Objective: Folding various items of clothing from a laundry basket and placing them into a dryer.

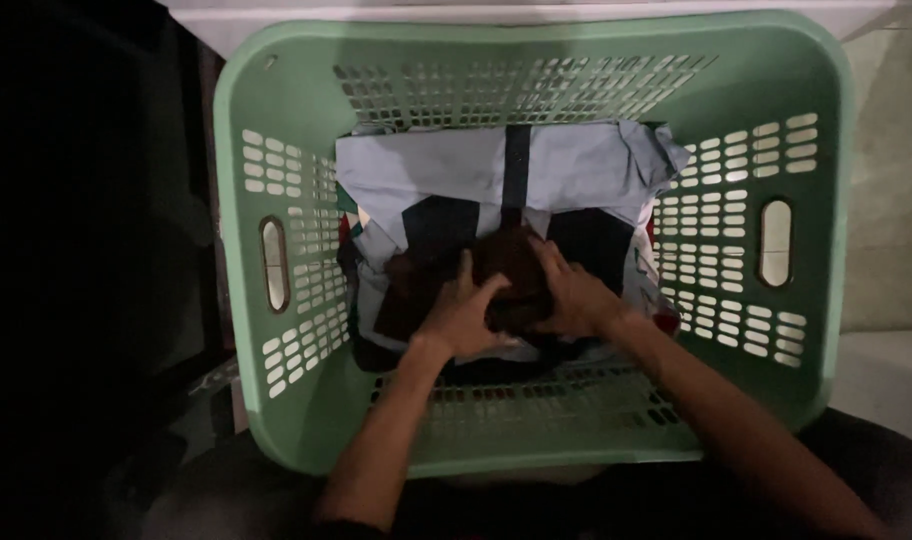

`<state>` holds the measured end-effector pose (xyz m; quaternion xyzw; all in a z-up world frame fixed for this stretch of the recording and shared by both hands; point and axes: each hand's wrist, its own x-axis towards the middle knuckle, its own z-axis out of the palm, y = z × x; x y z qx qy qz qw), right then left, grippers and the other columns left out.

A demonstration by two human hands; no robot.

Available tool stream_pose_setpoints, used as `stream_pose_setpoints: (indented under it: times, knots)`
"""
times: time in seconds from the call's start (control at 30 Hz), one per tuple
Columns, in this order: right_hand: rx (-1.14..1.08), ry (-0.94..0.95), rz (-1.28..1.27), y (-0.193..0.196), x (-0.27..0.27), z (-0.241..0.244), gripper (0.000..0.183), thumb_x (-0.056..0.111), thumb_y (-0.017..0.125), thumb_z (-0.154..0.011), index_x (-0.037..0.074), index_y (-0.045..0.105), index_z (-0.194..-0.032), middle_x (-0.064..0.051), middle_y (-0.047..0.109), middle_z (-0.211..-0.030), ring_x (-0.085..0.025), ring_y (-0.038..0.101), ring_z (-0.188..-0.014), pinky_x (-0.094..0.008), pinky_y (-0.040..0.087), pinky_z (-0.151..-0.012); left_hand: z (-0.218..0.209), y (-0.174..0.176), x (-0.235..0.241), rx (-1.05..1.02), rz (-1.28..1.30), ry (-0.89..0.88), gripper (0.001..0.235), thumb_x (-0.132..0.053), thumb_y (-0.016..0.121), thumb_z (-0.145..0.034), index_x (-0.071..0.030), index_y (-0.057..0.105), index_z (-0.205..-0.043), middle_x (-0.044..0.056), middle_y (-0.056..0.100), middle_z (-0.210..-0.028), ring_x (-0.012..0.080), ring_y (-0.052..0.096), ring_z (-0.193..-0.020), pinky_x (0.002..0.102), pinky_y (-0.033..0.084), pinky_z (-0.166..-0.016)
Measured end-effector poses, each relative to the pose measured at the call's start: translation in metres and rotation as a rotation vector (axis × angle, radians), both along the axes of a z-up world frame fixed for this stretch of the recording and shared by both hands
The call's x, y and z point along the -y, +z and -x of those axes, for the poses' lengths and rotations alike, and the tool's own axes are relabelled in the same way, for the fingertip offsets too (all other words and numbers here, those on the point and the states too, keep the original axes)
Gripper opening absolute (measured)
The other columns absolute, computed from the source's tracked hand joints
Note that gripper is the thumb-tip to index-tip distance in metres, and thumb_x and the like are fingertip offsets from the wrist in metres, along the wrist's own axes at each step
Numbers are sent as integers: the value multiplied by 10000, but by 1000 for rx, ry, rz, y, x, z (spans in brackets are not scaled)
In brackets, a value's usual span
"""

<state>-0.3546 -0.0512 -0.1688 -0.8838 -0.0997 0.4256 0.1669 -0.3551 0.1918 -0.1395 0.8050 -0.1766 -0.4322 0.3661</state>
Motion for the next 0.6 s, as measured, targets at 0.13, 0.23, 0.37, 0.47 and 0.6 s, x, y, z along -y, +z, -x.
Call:
stream_pose_setpoints:
  times: [0.13, 0.23, 0.37, 0.47, 0.6]
  knots:
    - [77, 176, 259, -20, 0, 9, 1366, 632, 813, -770, 210, -114, -1680, -166, 270, -1631, -365, 473, -1391, -488, 415, -1161, 2, -41, -4, -141, -130, 165, 1248, -616, 852, -689, -192, 123, -1609, 289, 129, -1677, 533, 231, -1502, 664, 133, -1214]
    - [108, 168, 204, -34, 9, 11, 1269, 658, 812, -753, 202, 52, -1660, -167, 364, -1526, -390, 549, -1292, -495, 499, -1057, 3, -41, -6, -82, -331, 27, 1325, -725, 775, -691, -214, 47, -1673, 226, 197, -1689, 523, 212, -1506, 672, 43, -1210]
    - [172, 149, 197, -16, -5, 17, 1087, 502, 921, -690, 196, 318, -1541, -223, 329, -1497, -459, 590, -1247, -566, 566, -985, 8, -22, -3, -145, -445, 36, 1360, -821, 731, -656, -231, 66, -1685, 265, 141, -1696, 585, 228, -1481, 739, 103, -1174]
    - [104, 171, 240, 18, -22, 15, 885, 77, 720, -878, 191, 216, -1596, -226, 142, -1665, -400, 640, -1208, -528, 625, -941, 16, -33, -1, -184, -388, 64, 1337, -756, 762, -704, -285, -18, -1682, 295, 54, -1693, 624, 199, -1470, 776, 199, -1124]
    - [98, 254, 341, 7, -23, 18, 954, 207, 782, -848, 157, 191, -1595, -169, 240, -1652, -330, 644, -1229, -463, 648, -907, 10, -12, -1, -218, -319, 127, 1306, -525, 821, -808, -324, -147, -1662, 344, -21, -1679, 662, 122, -1468, 793, 181, -1124]
